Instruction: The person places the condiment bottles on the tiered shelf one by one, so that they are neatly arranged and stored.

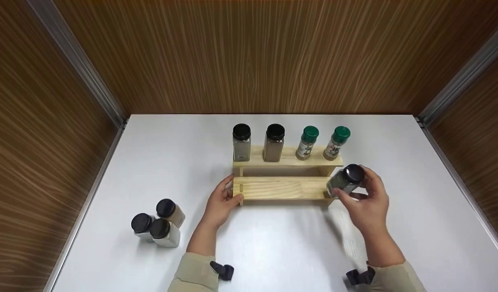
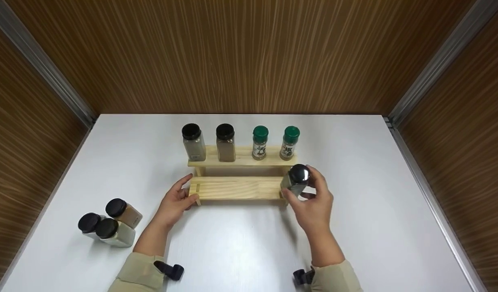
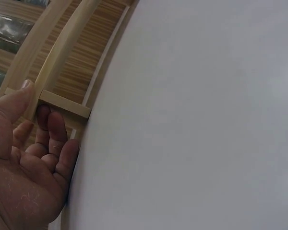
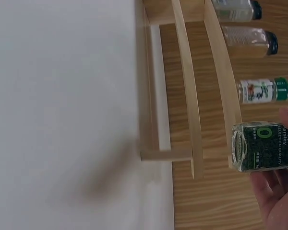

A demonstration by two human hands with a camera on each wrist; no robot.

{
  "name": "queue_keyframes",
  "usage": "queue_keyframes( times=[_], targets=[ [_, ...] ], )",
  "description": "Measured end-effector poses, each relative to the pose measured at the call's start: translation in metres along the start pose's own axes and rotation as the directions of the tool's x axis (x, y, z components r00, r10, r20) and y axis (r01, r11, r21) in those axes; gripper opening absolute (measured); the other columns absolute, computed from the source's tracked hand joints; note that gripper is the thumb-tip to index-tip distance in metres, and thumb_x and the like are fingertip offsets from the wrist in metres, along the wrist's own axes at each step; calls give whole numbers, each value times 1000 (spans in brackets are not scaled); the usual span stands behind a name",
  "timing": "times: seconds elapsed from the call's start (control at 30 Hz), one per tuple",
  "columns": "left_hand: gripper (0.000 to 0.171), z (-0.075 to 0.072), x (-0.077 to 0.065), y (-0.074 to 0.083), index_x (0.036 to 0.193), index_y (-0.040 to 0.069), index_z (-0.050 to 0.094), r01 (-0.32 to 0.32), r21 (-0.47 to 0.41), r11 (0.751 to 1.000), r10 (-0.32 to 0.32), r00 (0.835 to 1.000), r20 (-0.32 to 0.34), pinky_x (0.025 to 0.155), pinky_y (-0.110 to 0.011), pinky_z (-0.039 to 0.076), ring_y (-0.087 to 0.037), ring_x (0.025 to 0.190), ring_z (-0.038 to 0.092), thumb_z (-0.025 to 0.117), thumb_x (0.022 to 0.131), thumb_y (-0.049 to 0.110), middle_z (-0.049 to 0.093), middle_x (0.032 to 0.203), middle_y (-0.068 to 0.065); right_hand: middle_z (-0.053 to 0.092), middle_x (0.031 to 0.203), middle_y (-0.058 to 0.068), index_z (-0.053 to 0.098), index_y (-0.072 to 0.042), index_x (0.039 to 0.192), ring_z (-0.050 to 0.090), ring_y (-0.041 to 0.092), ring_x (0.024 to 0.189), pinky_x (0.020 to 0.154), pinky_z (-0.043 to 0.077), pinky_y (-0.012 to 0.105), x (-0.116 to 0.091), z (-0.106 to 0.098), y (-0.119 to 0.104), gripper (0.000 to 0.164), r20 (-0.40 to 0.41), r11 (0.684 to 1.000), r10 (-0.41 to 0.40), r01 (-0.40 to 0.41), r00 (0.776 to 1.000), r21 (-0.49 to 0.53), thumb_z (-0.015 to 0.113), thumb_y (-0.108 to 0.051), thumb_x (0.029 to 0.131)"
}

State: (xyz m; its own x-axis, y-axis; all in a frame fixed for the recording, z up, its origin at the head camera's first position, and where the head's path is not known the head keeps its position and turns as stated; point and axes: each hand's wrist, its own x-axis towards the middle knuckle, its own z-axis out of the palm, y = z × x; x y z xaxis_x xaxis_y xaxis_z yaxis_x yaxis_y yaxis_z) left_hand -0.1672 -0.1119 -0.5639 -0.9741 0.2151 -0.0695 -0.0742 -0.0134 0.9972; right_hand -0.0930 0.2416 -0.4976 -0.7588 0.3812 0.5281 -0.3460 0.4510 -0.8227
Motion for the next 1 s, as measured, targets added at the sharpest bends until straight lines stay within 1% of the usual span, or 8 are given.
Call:
queue_keyframes(
  times=[0.1, 0.23, 0.4, 0.47, 0.6, 0.7, 0.83, 1.0],
  targets=[
    [75, -2, 0, -2, 160, -5, 36, -7, -7, 1000, 7, 1000, 3, 73, -21, 51, -11, 81, 58, 73, 95, -7, 70, 94, -6, 66, 120, -16, 58, 6, 139, 64, 6, 96, 67, 56, 15, -4, 12, -5, 80, 22, 1000, -22, 22, 1000, 13, 88, 22, 67],
    [73, -4, 0, -3, 159, -6, 38, -17, -2, 1000, 17, 1000, 3, 75, -22, 53, -12, 84, 60, 74, 96, -5, 70, 94, -9, 66, 122, -14, 59, 5, 139, 64, 6, 96, 67, 56, 16, -10, 29, -10, 81, 64, 998, -62, 60, 996, 29, 90, 20, 66],
    [73, -6, -1, -3, 158, -7, 39, -29, -3, 1000, 29, 1000, 8, 75, -21, 53, -12, 83, 59, 75, 95, -6, 68, 89, -6, 66, 124, -3, 59, 5, 139, 64, 6, 96, 68, 58, 17, -16, 50, -20, 80, 117, 994, -106, 101, 988, 49, 92, 17, 67],
    [73, -6, -2, -3, 158, -7, 39, -29, -17, 999, 29, 1000, 8, 74, -21, 52, -12, 83, 59, 75, 94, -7, 67, 89, -4, 66, 123, 3, 58, 5, 139, 64, 5, 96, 68, 58, 18, -16, 57, -23, 79, 131, 993, -116, 110, 985, 52, 92, 16, 68],
    [74, -5, -2, -3, 158, -8, 39, -28, -46, 999, 28, 1000, 6, 74, -20, 52, -12, 83, 60, 75, 93, -9, 69, 90, -4, 67, 120, 12, 59, 2, 138, 64, 7, 96, 68, 59, 20, -17, 70, -29, 78, 151, 992, -120, 111, 981, 63, 93, 13, 69],
    [75, -5, -2, -3, 158, -8, 39, -22, -52, 998, 22, 1000, 1, 75, -20, 53, -12, 84, 62, 76, 92, -9, 70, 91, -7, 67, 120, 17, 59, 2, 138, 63, 8, 96, 68, 60, 21, -17, 79, -32, 76, 160, 991, -118, 107, 980, 74, 93, 12, 70],
    [75, -6, -2, -3, 157, -6, 42, -10, -42, 999, 10, 1000, -5, 75, -21, 54, -13, 84, 62, 77, 91, -10, 69, 92, -11, 68, 120, 18, 60, 2, 136, 63, 9, 95, 67, 60, 22, -19, 91, -35, 76, 160, 992, -100, 86, 982, 95, 93, 12, 69],
    [75, -7, -2, -3, 156, -6, 43, -8, -27, 1000, 8, 1000, -13, 73, -21, 54, -12, 81, 61, 78, 90, -10, 68, 89, -10, 68, 120, 16, 61, 2, 136, 63, 12, 93, 65, 60, 24, -22, 107, -42, 75, 153, 989, -87, 68, 984, 129, 94, 11, 69]
  ],
)
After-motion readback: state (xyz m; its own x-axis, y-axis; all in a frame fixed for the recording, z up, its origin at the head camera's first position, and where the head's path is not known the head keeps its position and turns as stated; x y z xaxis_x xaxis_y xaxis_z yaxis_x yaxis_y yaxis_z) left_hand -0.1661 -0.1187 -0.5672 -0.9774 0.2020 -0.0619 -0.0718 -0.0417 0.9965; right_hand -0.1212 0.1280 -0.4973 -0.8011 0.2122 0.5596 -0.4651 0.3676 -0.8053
